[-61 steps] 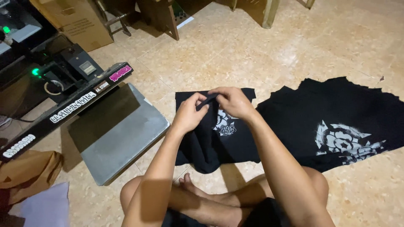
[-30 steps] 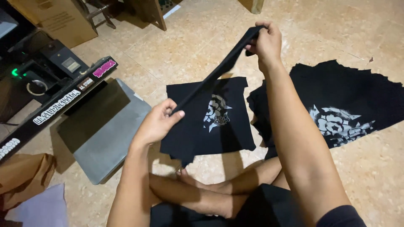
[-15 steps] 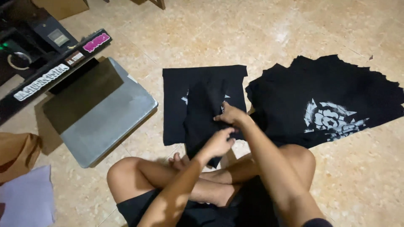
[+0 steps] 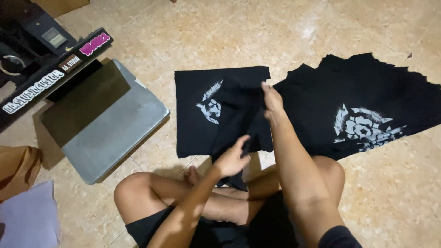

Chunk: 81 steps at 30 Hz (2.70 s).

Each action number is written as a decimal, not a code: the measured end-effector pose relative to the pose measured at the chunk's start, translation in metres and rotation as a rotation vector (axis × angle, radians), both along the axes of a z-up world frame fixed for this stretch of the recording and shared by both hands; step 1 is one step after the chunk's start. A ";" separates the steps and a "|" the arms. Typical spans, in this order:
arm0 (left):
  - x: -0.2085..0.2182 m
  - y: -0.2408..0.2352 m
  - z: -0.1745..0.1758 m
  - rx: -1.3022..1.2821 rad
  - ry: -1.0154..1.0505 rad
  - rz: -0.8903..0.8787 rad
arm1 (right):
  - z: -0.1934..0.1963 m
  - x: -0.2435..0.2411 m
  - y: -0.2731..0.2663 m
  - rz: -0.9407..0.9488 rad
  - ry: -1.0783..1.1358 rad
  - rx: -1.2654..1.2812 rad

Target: The person folds black t-shirts with a white graphic print one by one. They smooth each shirt, fold the sleeves and sides, then fold the bottom up to create a neat rectangle before stacking them.

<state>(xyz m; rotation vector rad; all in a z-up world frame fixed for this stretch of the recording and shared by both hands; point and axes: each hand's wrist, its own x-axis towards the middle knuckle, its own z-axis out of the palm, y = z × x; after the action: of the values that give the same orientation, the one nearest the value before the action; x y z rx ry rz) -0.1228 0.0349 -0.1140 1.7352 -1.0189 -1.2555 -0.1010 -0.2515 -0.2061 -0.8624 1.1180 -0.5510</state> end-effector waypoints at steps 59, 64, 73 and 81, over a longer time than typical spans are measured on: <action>-0.007 0.002 0.036 -0.298 -0.073 0.244 | 0.171 0.059 -0.046 0.177 0.005 -0.988; -0.023 -0.015 0.098 -0.367 -0.200 0.234 | 0.246 0.079 -0.063 0.115 -0.294 -0.940; -0.070 -0.078 0.108 -0.104 -0.170 0.080 | 0.186 0.024 -0.151 -0.062 0.144 -1.075; -0.133 -0.140 0.126 -0.244 0.011 0.001 | 0.257 -0.092 -0.212 -0.258 0.244 -0.697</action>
<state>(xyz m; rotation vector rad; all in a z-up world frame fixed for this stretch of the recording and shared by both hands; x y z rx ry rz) -0.2561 -0.1048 0.0122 1.5404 -1.1147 -1.0889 -0.1935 -0.4632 0.0508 -1.4222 1.2859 -1.1091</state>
